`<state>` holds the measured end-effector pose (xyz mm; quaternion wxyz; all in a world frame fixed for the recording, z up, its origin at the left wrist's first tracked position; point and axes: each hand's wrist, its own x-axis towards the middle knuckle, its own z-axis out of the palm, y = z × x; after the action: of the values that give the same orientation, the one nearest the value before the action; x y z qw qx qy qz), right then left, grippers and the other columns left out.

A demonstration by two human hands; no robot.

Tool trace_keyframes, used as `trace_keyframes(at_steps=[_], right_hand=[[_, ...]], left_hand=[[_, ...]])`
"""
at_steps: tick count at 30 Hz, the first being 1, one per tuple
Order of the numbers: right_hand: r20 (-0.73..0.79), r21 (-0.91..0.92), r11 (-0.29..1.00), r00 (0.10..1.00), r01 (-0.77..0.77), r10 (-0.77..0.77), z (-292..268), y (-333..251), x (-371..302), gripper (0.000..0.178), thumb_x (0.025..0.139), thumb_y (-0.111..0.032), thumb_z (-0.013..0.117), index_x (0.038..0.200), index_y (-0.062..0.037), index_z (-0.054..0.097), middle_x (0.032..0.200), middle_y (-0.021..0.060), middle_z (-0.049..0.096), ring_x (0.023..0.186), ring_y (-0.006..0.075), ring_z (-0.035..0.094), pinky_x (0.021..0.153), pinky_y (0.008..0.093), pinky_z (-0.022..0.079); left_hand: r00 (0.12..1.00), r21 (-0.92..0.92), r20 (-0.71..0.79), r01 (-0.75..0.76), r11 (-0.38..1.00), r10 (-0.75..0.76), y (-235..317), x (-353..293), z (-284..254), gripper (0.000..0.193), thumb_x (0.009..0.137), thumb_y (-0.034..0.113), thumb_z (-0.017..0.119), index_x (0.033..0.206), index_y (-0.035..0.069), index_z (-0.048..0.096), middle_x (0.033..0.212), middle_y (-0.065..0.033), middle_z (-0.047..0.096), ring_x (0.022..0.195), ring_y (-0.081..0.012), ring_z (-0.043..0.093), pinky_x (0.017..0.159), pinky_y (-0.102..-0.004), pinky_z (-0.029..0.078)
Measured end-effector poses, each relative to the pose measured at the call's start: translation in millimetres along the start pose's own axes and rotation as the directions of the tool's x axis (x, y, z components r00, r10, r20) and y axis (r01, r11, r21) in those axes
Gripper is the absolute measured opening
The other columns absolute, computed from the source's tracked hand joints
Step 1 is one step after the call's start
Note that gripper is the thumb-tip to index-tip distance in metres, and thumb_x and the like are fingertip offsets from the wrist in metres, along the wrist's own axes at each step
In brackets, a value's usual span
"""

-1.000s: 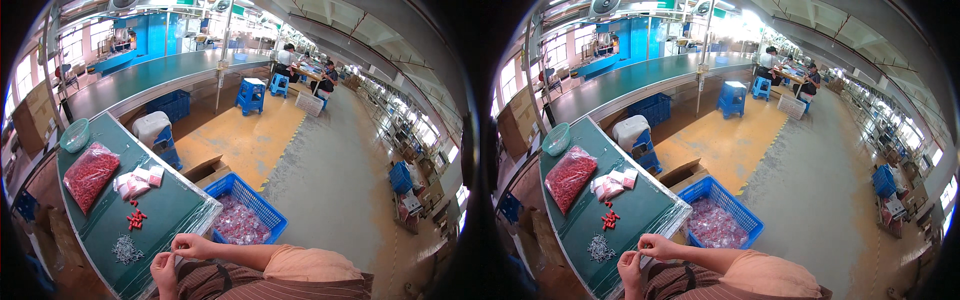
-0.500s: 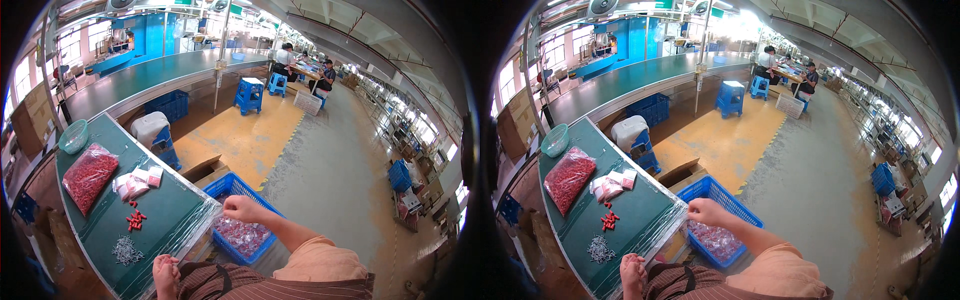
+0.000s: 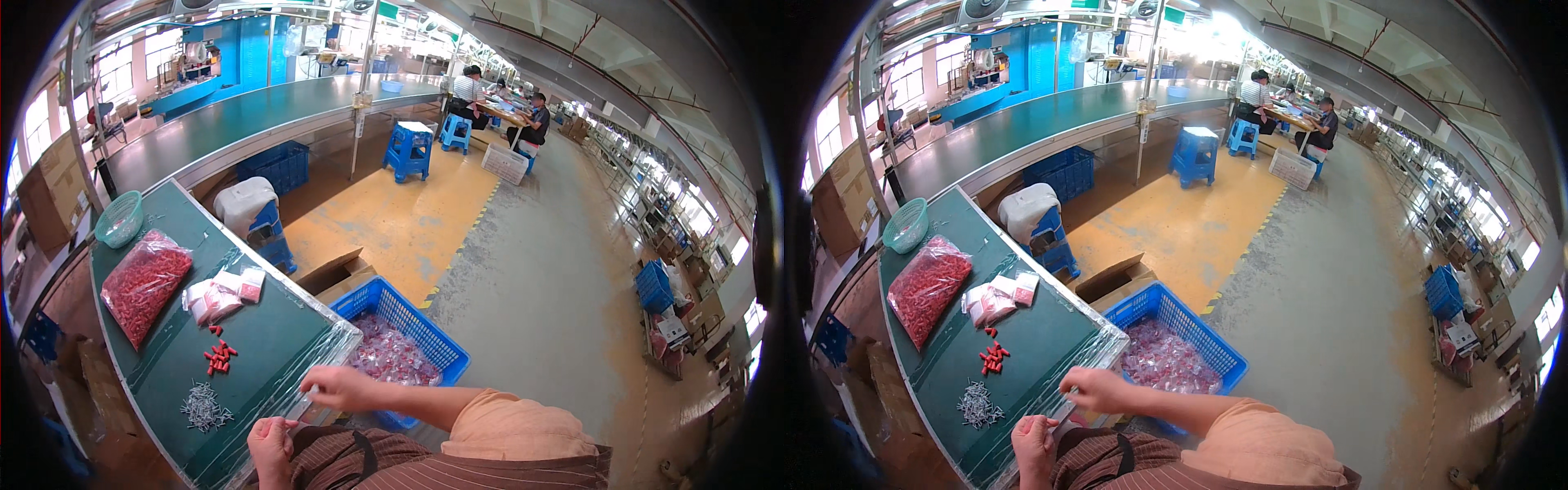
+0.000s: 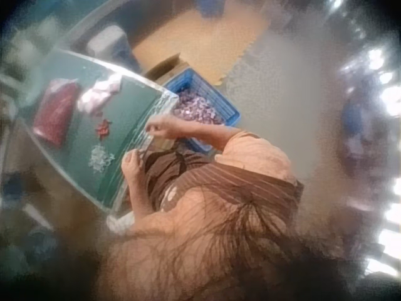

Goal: The person sorts small metal components and places them into small plastic bags by hand.

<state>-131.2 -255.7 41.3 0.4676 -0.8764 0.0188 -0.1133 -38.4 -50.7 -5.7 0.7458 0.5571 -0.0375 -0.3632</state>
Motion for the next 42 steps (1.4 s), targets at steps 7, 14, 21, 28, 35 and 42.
trace_keyframes(at_steps=[7, 14, 21, 28, 35, 42], right_hand=[[0.186, 0.209, 0.977, 0.983, -0.052, 0.013, 56, -24, 11, 0.028, 0.084, -0.015, 0.062, 0.108, -0.0011, 0.055, 0.095, 0.0108, 0.056, 0.078, 0.0208, 0.057, 0.069, 0.0311, 0.048], [0.022, 0.344, 0.937, 0.999, -0.052, 0.048, 82, -12, 3, 0.026, 0.082, -0.008, 0.063, 0.105, -0.0017, 0.056, 0.091, 0.0061, 0.056, 0.078, 0.0129, 0.053, 0.070, 0.0272, 0.046], [0.002, 0.359, 0.927, 0.993, -0.109, 0.116, 91, 7, 8, 0.013, 0.084, -0.009, 0.061, 0.094, -0.0019, 0.060, 0.089, 0.0078, 0.057, 0.087, 0.0162, 0.056, 0.075, 0.0297, 0.046], [0.023, 0.589, 0.770, 0.958, -0.245, 0.287, 55, 11, 14, 0.010, 0.086, -0.009, 0.060, 0.090, -0.0002, 0.060, 0.084, 0.0048, 0.061, 0.081, 0.0112, 0.057, 0.073, 0.0261, 0.047], [0.097, 0.669, 0.697, 0.959, -0.260, 0.265, 56, 5, 24, 0.008, 0.085, -0.005, 0.062, 0.090, -0.0010, 0.057, 0.085, 0.0021, 0.060, 0.081, 0.0084, 0.057, 0.074, 0.0237, 0.046], [0.203, 0.549, 0.799, 0.966, -0.245, 0.157, 53, 3, 26, 0.021, 0.083, 0.001, 0.062, 0.103, -0.0010, 0.056, 0.089, 0.0020, 0.060, 0.085, 0.0085, 0.058, 0.077, 0.0229, 0.048]], left_hand=[[0.998, -0.024, -0.027, -0.053, 0.998, 0.052, -7, 1, -5, 0.020, 0.091, 0.013, 0.060, 0.074, 0.007, 0.052, 0.057, -0.0020, 0.054, 0.038, -0.0058, 0.041, 0.033, -0.0198, 0.027], [0.993, -0.052, -0.063, -0.102, 0.993, 0.098, -16, 3, -5, 0.028, 0.091, 0.024, 0.062, 0.071, 0.007, 0.052, 0.055, 0.0012, 0.051, 0.038, -0.0056, 0.040, 0.033, -0.0204, 0.026], [0.997, -0.106, -0.043, -0.060, 0.993, 0.056, -24, -2, -5, 0.021, 0.092, 0.021, 0.060, 0.086, 0.001, 0.061, 0.065, -0.0002, 0.056, 0.051, -0.0042, 0.046, 0.043, -0.0181, 0.032], [1.000, 0.080, 0.017, 0.021, 0.997, -0.022, 1, -4, 15, 0.012, 0.090, 0.016, 0.059, 0.090, 0.005, 0.064, 0.069, 0.0006, 0.060, 0.044, -0.0020, 0.039, 0.039, -0.0178, 0.025], [0.998, 0.024, -0.040, -0.042, 0.999, 0.043, 17, -15, 1, 0.010, 0.089, 0.012, 0.062, 0.095, 0.006, 0.065, 0.072, 0.0007, 0.059, 0.044, -0.0008, 0.037, 0.039, -0.0169, 0.025], [0.993, 0.370, 0.025, -0.116, 0.922, 0.115, 27, -10, -8, 0.010, 0.085, 0.005, 0.065, 0.092, -0.002, 0.065, 0.086, -0.0026, 0.065, 0.078, -0.0061, 0.058, 0.066, -0.0192, 0.047]])
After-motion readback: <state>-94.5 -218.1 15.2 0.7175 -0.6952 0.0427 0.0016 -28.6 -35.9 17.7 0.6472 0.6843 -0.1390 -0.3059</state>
